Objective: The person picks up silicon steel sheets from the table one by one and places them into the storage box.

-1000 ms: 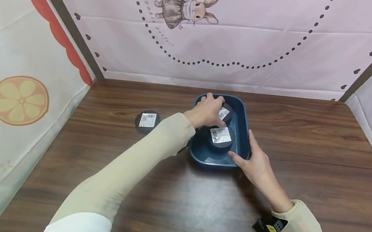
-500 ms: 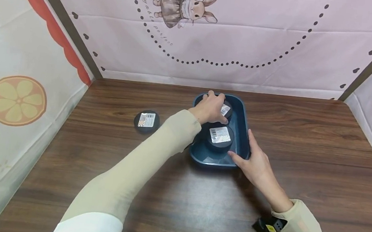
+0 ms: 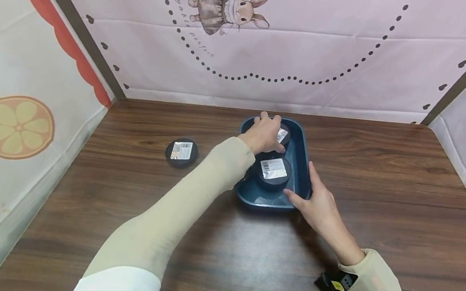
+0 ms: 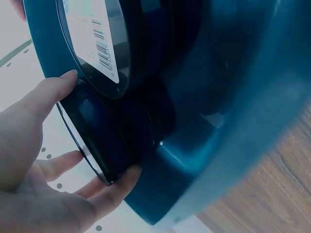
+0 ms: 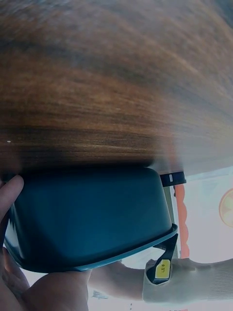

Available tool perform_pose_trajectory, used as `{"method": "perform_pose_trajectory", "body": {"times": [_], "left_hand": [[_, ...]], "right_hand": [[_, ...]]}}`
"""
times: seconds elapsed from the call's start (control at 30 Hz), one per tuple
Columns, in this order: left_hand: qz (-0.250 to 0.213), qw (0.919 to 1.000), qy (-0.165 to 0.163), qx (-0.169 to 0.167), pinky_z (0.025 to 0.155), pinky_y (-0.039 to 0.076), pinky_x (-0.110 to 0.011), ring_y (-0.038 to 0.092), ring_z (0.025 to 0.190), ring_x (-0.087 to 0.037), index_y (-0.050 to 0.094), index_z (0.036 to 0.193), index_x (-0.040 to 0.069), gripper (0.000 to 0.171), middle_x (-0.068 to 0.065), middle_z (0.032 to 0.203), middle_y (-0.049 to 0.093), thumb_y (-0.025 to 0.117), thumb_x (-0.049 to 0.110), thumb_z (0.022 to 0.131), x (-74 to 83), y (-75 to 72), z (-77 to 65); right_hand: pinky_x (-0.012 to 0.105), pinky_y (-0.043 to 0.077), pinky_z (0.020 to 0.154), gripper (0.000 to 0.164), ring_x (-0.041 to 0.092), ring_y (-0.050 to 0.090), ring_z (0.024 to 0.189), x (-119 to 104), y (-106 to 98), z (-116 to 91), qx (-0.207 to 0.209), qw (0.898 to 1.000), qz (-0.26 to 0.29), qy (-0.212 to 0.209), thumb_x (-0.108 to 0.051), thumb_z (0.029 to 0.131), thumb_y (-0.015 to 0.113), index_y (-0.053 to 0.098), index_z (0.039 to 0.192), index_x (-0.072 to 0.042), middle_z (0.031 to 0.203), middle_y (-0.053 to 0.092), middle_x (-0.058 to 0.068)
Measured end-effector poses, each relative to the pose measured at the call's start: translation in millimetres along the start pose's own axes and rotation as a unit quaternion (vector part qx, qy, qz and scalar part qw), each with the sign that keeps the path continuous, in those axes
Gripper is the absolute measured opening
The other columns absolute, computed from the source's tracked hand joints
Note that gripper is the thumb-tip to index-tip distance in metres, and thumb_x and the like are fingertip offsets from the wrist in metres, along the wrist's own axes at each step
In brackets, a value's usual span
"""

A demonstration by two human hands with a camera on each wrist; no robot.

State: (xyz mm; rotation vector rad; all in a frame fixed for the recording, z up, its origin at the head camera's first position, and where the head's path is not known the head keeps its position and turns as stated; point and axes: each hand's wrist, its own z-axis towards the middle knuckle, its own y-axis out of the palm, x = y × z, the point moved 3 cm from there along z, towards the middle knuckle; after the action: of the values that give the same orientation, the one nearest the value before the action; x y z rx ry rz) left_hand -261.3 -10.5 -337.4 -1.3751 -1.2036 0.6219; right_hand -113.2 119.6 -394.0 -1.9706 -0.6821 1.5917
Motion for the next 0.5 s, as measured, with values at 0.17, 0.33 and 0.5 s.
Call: {"method": "perform_pose_trajectory", "body": {"times": [0.17,0.33,0.5], "left_hand": [[0.005,1.0,-0.004,0.001,0.108,0.048,-0.041,0.042,0.137,-0.035,0.033,0.153,0.008,0.085,-0.023,0.15,0.034,0.078,0.037,0.087,3.4,0.0,0.5],[0.003,0.9999,-0.011,-0.004,0.109,0.048,-0.041,0.041,0.139,-0.035,0.032,0.153,0.008,0.085,-0.023,0.15,0.033,0.078,0.037,0.088,4.3,1.3,0.3],[-0.008,0.9998,-0.018,-0.01,0.105,0.05,-0.04,0.047,0.131,-0.031,0.032,0.152,0.01,0.083,-0.021,0.148,0.034,0.077,0.037,0.088,4.1,2.7,-1.2]], "right_hand": [[0.06,0.036,0.114,0.098,0.043,0.042,0.141,-0.4,-0.8,-0.2,-0.003,1.0,0.002,0.003,-0.04,0.094,0.067,0.003,0.163,-0.011,0.161,0.029,0.026],[0.06,0.035,0.115,0.098,0.043,0.042,0.141,-0.8,-0.5,-0.4,-0.004,1.0,0.003,0.002,-0.039,0.094,0.067,0.002,0.162,-0.011,0.162,0.028,0.025],[0.06,0.037,0.113,0.097,0.043,0.045,0.139,-0.2,-0.1,-0.5,-0.002,1.0,0.004,0.0,-0.037,0.094,0.067,0.003,0.162,-0.01,0.161,0.03,0.025]]}}
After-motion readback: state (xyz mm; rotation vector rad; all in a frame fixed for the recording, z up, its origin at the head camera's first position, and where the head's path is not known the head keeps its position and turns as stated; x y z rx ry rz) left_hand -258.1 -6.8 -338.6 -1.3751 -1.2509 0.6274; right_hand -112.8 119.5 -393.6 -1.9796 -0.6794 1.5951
